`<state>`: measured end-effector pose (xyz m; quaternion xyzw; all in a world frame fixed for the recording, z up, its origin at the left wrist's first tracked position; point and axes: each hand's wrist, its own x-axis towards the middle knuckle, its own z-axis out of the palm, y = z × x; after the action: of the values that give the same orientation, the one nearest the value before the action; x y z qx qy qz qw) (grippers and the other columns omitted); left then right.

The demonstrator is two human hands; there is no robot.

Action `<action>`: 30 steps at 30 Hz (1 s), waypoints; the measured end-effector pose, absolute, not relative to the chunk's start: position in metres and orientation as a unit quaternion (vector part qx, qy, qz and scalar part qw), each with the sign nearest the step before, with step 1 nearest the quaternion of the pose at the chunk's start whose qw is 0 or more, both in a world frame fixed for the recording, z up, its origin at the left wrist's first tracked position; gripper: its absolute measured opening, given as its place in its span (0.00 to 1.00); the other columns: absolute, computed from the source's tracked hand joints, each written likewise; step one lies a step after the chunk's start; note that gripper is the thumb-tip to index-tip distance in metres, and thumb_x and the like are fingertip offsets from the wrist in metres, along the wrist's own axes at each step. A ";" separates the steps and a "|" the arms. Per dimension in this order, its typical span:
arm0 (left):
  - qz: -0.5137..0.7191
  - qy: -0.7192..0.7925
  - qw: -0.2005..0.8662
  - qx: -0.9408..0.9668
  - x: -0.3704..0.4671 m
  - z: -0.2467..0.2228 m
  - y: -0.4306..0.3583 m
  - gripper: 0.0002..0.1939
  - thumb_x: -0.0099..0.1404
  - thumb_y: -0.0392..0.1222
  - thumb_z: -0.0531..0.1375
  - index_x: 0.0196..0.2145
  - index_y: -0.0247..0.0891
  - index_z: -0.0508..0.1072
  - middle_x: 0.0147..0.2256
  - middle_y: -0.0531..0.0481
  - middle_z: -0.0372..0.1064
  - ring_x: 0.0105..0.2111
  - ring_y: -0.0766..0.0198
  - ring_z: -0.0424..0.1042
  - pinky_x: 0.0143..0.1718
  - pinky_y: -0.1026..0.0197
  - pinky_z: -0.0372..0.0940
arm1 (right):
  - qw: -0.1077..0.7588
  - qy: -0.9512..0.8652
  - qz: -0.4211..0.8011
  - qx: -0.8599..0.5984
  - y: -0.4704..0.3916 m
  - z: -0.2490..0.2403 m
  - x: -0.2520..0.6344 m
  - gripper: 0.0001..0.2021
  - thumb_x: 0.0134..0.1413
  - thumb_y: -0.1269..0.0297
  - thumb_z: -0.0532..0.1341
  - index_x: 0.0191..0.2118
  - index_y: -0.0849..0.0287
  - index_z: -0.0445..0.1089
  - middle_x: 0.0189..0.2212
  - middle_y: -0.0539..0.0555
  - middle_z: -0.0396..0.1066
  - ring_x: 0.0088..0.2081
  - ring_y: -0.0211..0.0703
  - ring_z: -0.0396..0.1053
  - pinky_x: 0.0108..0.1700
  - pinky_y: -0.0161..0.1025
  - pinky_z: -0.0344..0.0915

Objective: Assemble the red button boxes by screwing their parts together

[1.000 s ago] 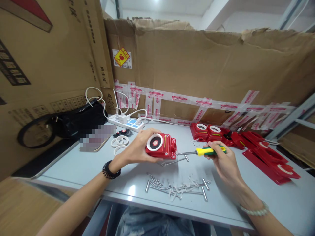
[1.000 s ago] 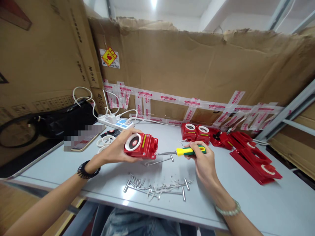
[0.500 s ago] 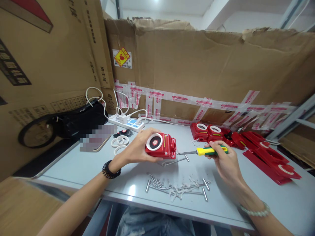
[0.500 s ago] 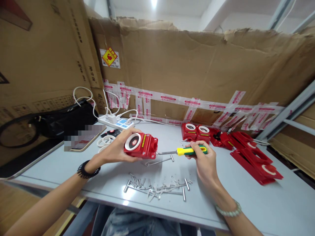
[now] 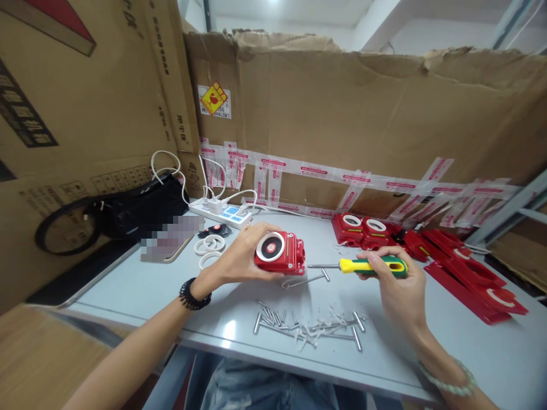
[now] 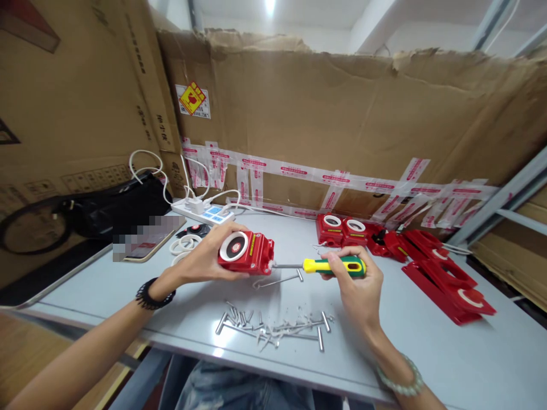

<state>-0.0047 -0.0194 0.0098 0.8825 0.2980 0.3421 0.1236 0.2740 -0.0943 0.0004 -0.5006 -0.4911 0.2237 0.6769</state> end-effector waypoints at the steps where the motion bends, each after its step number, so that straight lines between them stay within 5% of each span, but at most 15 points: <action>1: 0.342 0.299 0.123 0.882 -0.005 0.010 -0.019 0.34 0.48 0.56 0.66 0.48 0.40 0.60 0.47 0.45 0.65 0.47 0.52 0.65 0.51 0.47 0.56 | 0.673 -0.504 0.237 -0.487 -0.096 0.001 0.275 0.10 0.47 0.60 0.65 0.31 0.57 0.64 0.29 0.51 0.73 0.25 0.38 0.70 0.25 0.37 0.70; 8: 0.354 0.313 0.113 0.874 -0.009 0.006 -0.014 0.35 0.48 0.56 0.66 0.49 0.41 0.60 0.47 0.45 0.64 0.46 0.52 0.65 0.49 0.47 0.58 | 0.620 -0.561 0.342 -0.429 -0.099 0.007 0.282 0.14 0.47 0.64 0.65 0.40 0.51 0.62 0.38 0.51 0.70 0.43 0.47 0.71 0.38 0.44 0.73; 14: 0.370 0.311 0.114 0.868 -0.014 0.007 -0.008 0.33 0.47 0.54 0.67 0.47 0.41 0.61 0.46 0.45 0.64 0.45 0.53 0.66 0.46 0.49 0.61 | 0.566 -0.575 0.284 -0.519 -0.094 0.010 0.277 0.13 0.48 0.57 0.64 0.37 0.57 0.66 0.28 0.50 0.71 0.27 0.42 0.73 0.32 0.42 0.73; 18: 0.358 0.305 0.110 0.875 -0.013 0.005 -0.007 0.33 0.47 0.54 0.67 0.47 0.41 0.61 0.46 0.45 0.64 0.45 0.53 0.66 0.47 0.49 0.60 | 0.533 -0.592 0.192 -0.573 -0.093 0.004 0.278 0.15 0.53 0.52 0.58 0.26 0.58 0.65 0.13 0.47 0.63 0.17 0.35 0.62 0.22 0.34 0.64; 24: 0.347 0.309 0.114 0.878 -0.012 0.005 -0.007 0.33 0.47 0.54 0.67 0.47 0.41 0.61 0.45 0.46 0.64 0.44 0.53 0.66 0.47 0.49 0.60 | 0.546 -0.627 0.271 -0.485 -0.090 0.001 0.291 0.10 0.55 0.55 0.56 0.39 0.53 0.58 0.19 0.43 0.63 0.21 0.36 0.61 0.24 0.35 0.63; 30: 0.336 0.300 0.136 0.883 -0.012 0.007 -0.010 0.33 0.47 0.54 0.66 0.47 0.42 0.61 0.45 0.46 0.64 0.44 0.54 0.66 0.46 0.49 0.60 | 0.535 -0.605 0.236 -0.540 -0.090 0.006 0.284 0.11 0.55 0.53 0.56 0.31 0.55 0.60 0.13 0.43 0.60 0.16 0.36 0.59 0.19 0.34 0.58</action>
<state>-0.0120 -0.0100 0.0072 0.8825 0.2996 0.3360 0.1359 0.2840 -0.0898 0.0065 -0.5400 -0.6054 0.2362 0.5349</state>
